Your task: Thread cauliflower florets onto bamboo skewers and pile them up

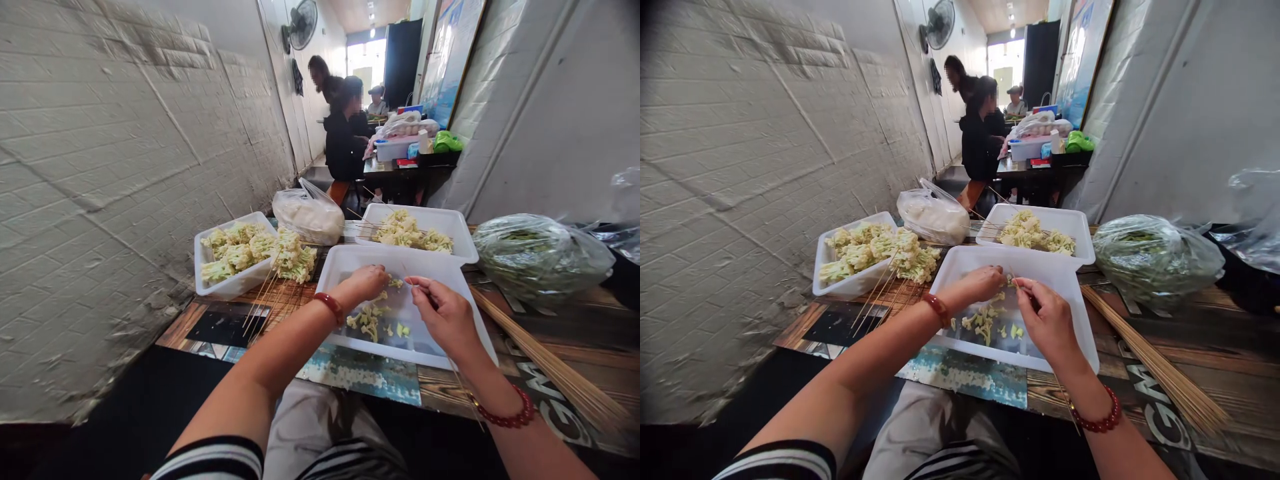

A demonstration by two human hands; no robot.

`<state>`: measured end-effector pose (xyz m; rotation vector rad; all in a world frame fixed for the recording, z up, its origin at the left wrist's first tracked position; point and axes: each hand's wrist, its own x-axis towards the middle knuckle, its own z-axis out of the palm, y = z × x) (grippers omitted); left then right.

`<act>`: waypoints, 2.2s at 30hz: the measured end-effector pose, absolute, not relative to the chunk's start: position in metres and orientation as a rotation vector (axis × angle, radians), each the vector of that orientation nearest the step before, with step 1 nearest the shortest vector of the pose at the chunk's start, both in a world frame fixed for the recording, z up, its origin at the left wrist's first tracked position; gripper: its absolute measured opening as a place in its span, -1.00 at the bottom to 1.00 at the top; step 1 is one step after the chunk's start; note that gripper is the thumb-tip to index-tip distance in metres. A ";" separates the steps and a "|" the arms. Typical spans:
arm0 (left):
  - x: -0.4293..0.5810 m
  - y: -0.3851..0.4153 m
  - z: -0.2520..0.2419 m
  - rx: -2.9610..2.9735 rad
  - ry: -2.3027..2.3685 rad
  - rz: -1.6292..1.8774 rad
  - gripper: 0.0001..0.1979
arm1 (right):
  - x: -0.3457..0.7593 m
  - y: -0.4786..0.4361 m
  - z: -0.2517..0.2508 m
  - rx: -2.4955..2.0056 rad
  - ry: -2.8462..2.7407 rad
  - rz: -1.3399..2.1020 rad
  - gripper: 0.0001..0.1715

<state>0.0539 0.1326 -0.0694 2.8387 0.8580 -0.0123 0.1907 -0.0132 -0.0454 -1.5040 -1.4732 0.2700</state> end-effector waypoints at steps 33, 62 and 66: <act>-0.002 0.052 -0.031 0.965 0.651 0.863 -0.67 | 0.159 -0.026 -0.044 -1.458 -1.564 0.631 -0.58; 0.001 0.048 -0.032 1.037 0.690 0.858 -0.72 | 0.158 -0.028 -0.044 -1.320 -1.688 0.593 -0.56; 0.002 0.048 -0.032 1.034 0.708 0.861 -0.71 | 0.160 -0.027 -0.044 -1.318 -1.709 0.573 -0.56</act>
